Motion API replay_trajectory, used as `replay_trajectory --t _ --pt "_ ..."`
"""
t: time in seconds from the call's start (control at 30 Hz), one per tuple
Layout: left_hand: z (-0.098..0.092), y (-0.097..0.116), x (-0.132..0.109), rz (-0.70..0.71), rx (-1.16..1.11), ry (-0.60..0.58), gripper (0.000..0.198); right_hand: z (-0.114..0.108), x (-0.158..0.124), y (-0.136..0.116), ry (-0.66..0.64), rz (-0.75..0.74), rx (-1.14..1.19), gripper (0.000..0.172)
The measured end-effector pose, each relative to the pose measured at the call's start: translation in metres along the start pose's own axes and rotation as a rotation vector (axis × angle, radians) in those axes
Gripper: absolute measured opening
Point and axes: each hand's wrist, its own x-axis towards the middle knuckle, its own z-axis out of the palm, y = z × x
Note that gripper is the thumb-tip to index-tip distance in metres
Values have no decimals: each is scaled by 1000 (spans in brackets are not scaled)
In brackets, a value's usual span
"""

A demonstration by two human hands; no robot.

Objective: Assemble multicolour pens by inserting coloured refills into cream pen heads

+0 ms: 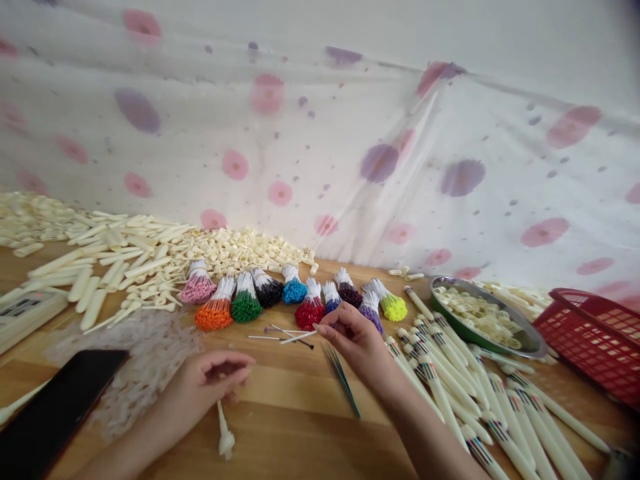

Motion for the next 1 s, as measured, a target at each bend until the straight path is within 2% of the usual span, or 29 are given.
replay_trajectory --t 0.07,0.13,0.27,0.43,1.0 --pt "6 -1 -7 -72 -107 17 20 5 -6 -5 -29 -99 -150 15" --pt "11 -1 -11 -86 -180 17 16 10 -11 -10 -66 -162 -245 13" --pt "17 -1 -11 -83 -242 21 9 14 -19 -20 -109 -242 -308 13" --pt "17 8 -13 -108 -215 51 10 15 -26 -26 -122 -345 -378 11" --pt "17 7 -17 -64 -165 40 6 16 -23 -25 -148 -340 -391 12"
